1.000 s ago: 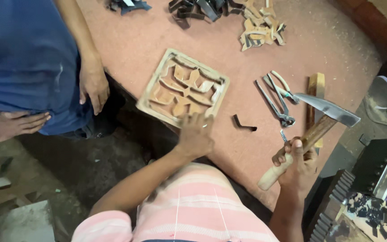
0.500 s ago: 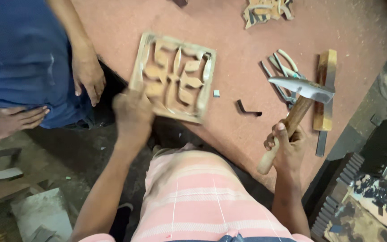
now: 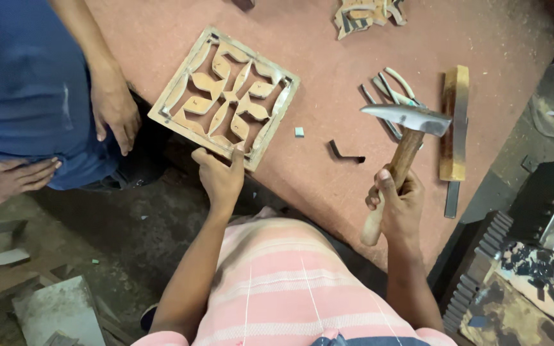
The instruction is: The person assembles a wooden puzzle by placing pieces into a frame and securing them with a hammer and pliers. They repeatedly adjust and tighten the pieces to ensure a snug fit.
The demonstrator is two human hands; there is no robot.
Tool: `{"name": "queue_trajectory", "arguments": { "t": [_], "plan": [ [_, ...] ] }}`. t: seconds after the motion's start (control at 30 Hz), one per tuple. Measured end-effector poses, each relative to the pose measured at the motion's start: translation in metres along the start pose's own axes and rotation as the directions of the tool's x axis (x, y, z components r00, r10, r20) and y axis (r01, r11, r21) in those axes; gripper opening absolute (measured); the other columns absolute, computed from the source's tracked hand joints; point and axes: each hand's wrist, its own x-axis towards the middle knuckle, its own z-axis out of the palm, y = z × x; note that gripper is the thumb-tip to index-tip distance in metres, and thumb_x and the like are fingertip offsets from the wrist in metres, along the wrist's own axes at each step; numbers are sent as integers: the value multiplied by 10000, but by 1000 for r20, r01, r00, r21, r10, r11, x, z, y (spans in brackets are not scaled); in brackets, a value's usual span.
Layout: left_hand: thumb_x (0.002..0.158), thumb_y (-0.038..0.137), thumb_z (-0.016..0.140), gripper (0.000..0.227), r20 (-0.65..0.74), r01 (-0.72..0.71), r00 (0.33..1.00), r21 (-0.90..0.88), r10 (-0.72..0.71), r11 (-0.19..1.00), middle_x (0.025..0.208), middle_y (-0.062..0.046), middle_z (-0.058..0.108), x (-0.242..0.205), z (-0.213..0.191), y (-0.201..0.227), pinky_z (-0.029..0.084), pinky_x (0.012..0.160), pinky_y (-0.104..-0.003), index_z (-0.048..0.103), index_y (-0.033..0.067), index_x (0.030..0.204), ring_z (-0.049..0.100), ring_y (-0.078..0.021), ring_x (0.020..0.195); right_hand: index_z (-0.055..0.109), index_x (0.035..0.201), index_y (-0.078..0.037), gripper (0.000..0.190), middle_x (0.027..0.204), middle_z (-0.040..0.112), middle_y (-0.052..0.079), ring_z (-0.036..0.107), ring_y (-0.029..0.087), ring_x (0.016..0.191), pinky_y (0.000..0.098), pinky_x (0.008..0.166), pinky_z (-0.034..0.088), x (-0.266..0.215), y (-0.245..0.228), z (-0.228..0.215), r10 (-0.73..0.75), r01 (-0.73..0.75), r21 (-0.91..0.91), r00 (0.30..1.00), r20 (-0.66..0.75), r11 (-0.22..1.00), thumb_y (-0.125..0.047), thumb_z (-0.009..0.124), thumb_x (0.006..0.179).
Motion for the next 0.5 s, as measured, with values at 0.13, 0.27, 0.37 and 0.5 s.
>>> {"name": "queue_trajectory", "arguments": {
  "t": [0.13,0.27,0.37,0.5],
  "plan": [
    [920,24,761,700,-107,-237,971,-369,212,899,1298,-293,571,18,-5,38,503,1001,-432,291,-98,1424,614,-376,1180,554,1003,-39,168,812,525,37,524,111,573,271,481,433,-2,2,-3,25,-25,-8,1000,8,1000,-173,650,1035],
    [952,-20,693,600,43,-299,946,-271,322,915,1246,-200,680,96,-25,85,594,898,-344,401,-18,1476,719,-287,1097,548,1022,-34,190,805,524,16,519,94,559,257,470,433,-2,-2,-1,51,-50,-97,999,13,994,-209,614,1055],
    [1022,197,675,240,223,-356,917,90,330,930,875,-127,737,165,-29,137,550,678,-379,663,47,1209,751,-227,767,564,1186,-28,236,789,519,3,484,65,552,233,463,407,1,-7,9,33,-22,-195,998,51,981,-213,616,1048],
    [1001,398,702,359,463,-821,549,143,697,552,735,-163,704,207,11,208,522,621,-475,770,52,930,667,-318,640,407,1460,-88,503,806,598,-1,520,39,543,213,441,422,15,-8,34,-29,80,-316,986,164,946,-197,606,1011]
  ]
}}
